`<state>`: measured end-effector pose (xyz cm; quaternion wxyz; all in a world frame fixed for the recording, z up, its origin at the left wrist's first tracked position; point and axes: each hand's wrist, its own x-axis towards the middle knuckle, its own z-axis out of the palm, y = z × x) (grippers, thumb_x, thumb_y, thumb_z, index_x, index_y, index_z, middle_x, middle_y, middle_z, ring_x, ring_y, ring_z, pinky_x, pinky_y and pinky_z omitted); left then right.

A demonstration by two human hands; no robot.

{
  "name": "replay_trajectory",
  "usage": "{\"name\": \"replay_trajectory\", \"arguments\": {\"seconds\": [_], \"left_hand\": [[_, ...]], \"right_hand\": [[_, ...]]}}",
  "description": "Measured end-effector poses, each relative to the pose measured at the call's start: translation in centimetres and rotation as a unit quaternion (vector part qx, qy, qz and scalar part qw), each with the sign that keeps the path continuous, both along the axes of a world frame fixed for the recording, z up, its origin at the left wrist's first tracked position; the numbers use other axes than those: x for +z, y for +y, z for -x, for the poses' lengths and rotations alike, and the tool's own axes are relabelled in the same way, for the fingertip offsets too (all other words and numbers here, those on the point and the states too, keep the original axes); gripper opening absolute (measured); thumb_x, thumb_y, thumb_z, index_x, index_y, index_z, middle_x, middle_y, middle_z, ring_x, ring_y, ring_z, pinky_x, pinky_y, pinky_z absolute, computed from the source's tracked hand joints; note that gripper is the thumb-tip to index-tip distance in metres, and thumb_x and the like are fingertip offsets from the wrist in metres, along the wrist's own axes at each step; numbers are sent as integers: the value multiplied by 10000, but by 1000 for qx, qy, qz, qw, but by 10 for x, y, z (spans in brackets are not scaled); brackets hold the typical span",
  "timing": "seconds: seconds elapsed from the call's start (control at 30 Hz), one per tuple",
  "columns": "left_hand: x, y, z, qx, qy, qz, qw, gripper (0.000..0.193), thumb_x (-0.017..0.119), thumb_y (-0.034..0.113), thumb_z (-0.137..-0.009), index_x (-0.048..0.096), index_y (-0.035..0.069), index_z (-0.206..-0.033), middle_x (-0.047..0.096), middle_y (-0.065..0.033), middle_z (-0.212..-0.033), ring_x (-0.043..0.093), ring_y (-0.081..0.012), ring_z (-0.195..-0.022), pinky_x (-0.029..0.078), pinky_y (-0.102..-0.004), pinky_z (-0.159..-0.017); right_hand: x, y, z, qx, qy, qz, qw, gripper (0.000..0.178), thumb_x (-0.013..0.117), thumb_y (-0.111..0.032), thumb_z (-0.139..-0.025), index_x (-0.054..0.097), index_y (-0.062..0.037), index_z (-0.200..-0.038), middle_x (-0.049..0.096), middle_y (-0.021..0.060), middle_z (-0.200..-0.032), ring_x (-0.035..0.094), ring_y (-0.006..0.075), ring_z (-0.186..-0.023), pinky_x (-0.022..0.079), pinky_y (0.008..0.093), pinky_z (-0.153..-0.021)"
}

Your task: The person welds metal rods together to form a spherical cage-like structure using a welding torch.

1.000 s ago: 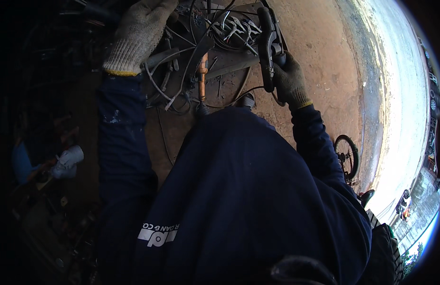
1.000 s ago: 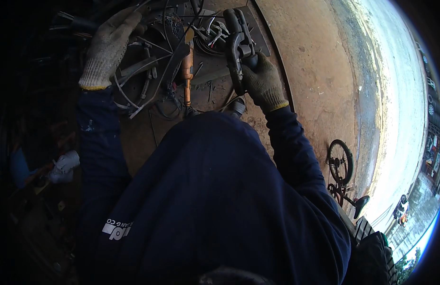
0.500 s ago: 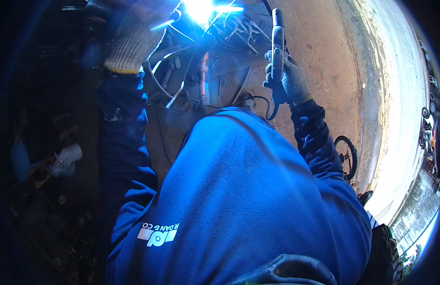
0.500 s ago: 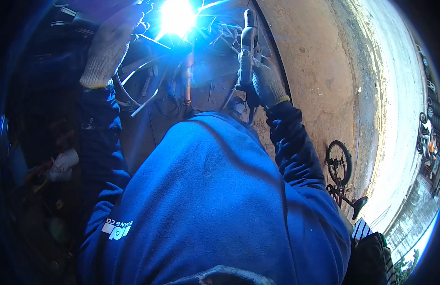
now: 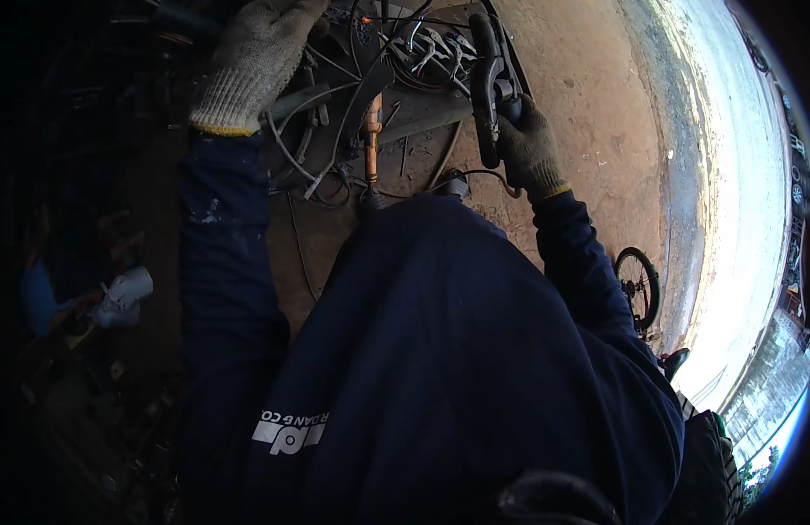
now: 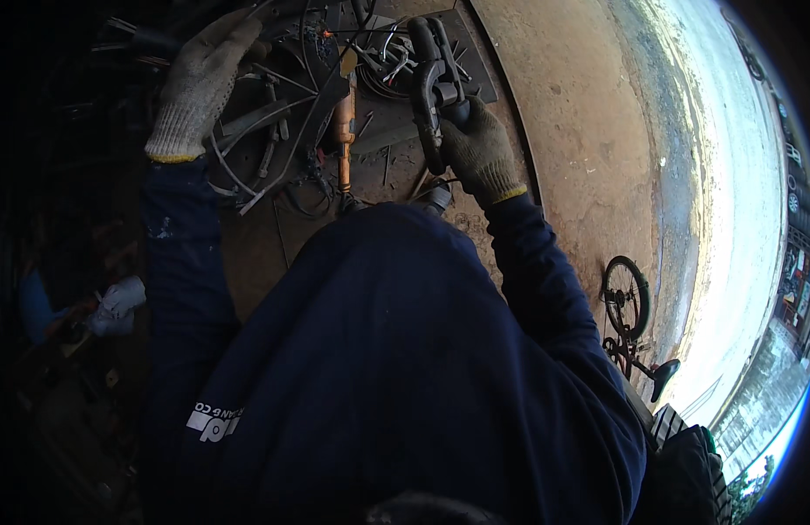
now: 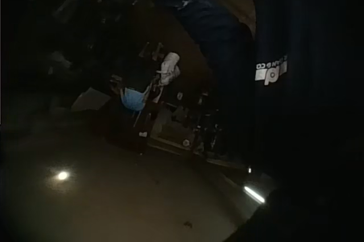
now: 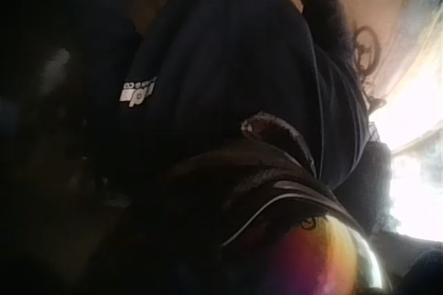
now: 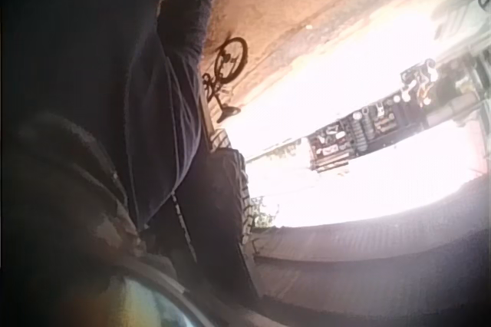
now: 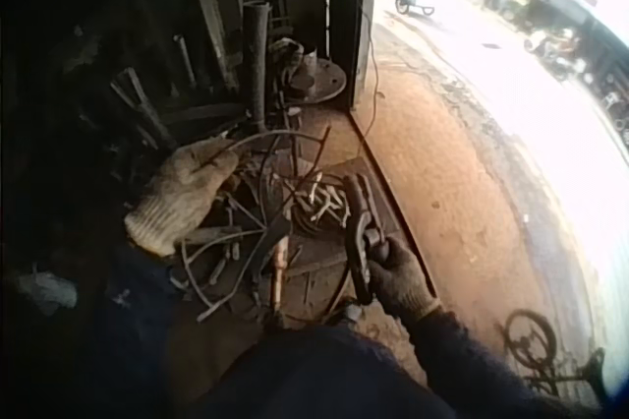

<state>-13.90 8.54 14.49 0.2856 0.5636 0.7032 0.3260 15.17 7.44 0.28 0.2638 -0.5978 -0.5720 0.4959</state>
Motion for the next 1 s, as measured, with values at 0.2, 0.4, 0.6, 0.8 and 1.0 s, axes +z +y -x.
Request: {"name": "replay_trajectory", "arguments": {"seconds": [0.2, 0.4, 0.6, 0.8, 1.0], "left_hand": [[-12, 2, 0, -73, -60, -83, 992, 328, 565, 282, -1005, 649, 38, -1208, 663, -16, -946, 588, -106, -889, 472, -264, -801], [-26, 6, 17, -5, -73, -5, 997, 395, 596, 327, -973, 634, 98, -1293, 692, -64, -1016, 644, -113, -945, 500, -274, -862], [-25, 6, 15, -116, -190, -87, 971, 287, 564, 236, -1017, 656, 19, -1182, 639, -26, -905, 547, -105, -850, 465, -252, -766], [-22, -1, 5, -11, -100, -103, 990, 229, 564, 223, -1009, 675, 44, -1100, 607, 25, -806, 509, -84, -744, 426, -241, -690], [-16, 7, 15, -17, -60, -53, 997, 204, 573, 197, -995, 688, 39, -1055, 621, 25, -816, 519, -80, -744, 432, -246, -681]], "right_hand": [[-9, -2, -3, 24, 7, -41, 999, 341, 669, -271, -849, 615, -20, -1073, 687, 119, -885, 669, 201, -787, 522, 338, -706], [-11, -3, -7, 29, 48, -16, 998, 282, 643, -226, -868, 605, -5, -1039, 676, 99, -843, 650, 184, -755, 512, 335, -682], [-25, -12, -17, -20, 112, -25, 993, 254, 614, -132, -878, 612, 8, -1090, 665, 83, -912, 629, 137, -787, 509, 296, -693], [-43, -63, -69, -80, 149, -3, 986, 341, 685, -137, -890, 573, 10, -1176, 651, 59, -883, 633, 121, -699, 531, 265, -591], [-44, -120, -105, -31, 99, -10, 995, 438, 708, -100, -870, 543, 23, -1256, 655, 59, -969, 645, 120, -747, 545, 260, -624]]}}
